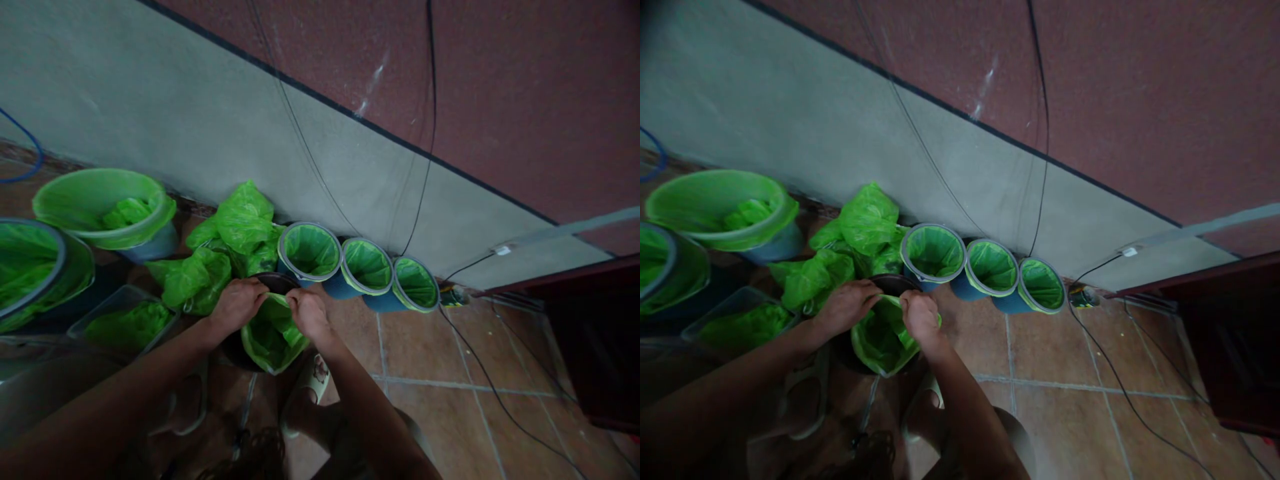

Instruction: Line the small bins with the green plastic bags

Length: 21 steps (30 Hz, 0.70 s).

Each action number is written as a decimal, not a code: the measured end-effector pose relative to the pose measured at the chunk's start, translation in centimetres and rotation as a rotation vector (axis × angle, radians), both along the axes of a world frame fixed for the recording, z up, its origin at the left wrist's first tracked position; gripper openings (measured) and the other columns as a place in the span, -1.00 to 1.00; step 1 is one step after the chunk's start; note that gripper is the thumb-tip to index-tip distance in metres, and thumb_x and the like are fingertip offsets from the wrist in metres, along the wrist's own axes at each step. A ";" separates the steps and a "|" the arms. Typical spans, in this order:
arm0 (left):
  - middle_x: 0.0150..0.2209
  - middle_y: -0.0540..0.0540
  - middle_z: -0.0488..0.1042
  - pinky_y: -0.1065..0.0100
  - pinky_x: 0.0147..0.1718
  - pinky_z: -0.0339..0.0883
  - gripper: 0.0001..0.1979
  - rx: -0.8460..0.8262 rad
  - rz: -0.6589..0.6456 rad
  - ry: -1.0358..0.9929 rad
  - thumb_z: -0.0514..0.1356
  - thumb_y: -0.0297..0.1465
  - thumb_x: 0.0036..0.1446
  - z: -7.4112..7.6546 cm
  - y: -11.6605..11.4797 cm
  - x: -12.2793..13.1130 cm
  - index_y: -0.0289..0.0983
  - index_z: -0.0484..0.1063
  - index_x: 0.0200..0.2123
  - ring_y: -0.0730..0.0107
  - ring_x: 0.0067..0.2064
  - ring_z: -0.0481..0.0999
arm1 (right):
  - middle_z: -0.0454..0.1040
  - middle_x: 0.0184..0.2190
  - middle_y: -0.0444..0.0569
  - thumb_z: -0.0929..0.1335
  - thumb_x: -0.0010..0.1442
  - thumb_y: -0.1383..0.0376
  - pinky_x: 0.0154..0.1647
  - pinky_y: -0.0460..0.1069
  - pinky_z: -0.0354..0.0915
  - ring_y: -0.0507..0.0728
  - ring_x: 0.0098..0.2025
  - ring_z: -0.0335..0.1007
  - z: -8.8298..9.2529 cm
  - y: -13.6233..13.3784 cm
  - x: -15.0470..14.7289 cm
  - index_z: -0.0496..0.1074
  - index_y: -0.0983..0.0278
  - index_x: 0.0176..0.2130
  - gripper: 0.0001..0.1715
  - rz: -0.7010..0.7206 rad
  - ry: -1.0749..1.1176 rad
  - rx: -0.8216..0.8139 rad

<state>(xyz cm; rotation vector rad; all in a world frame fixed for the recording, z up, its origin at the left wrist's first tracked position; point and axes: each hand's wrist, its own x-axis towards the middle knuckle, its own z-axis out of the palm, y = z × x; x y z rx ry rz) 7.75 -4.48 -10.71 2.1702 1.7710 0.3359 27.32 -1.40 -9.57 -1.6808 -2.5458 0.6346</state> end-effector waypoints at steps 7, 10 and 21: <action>-0.21 -0.14 0.66 0.34 -0.15 0.37 -0.71 -0.116 0.021 -0.073 0.08 -0.35 0.33 0.2 0.2 0.3 -0.25 0.61 -0.22 0.26 -0.17 0.61 | 0.59 0.00 0.04 0.36 0.33 0.22 0.08 -0.04 0.30 0.12 0.01 0.50 -0.1 0.3 0.4 0.44 0.26 0.18 -0.55 0.024 0.168 0.022; -0.28 -0.10 0.66 0.37 -0.17 0.36 -0.71 -0.147 0.002 -0.099 0.07 -0.33 0.33 0.6 0.2 0.5 -0.24 0.60 -0.27 0.30 -0.21 0.61 | 0.60 0.00 0.02 0.38 0.30 0.26 0.09 -0.03 0.29 0.15 0.03 0.50 0.1 0.0 0.2 0.49 0.24 0.13 -0.59 0.038 0.112 0.002; -0.14 -0.13 0.66 0.33 -0.09 0.38 -0.69 -0.091 -0.005 -0.021 0.03 -0.39 0.34 -0.3 0.3 -0.3 -0.23 0.60 -0.17 0.25 -0.10 0.61 | 0.62 -0.10 -0.04 0.46 0.16 0.34 -0.02 -0.05 0.35 0.12 -0.08 0.53 -0.1 0.6 0.9 0.53 0.22 0.06 -0.55 -0.107 0.163 -0.046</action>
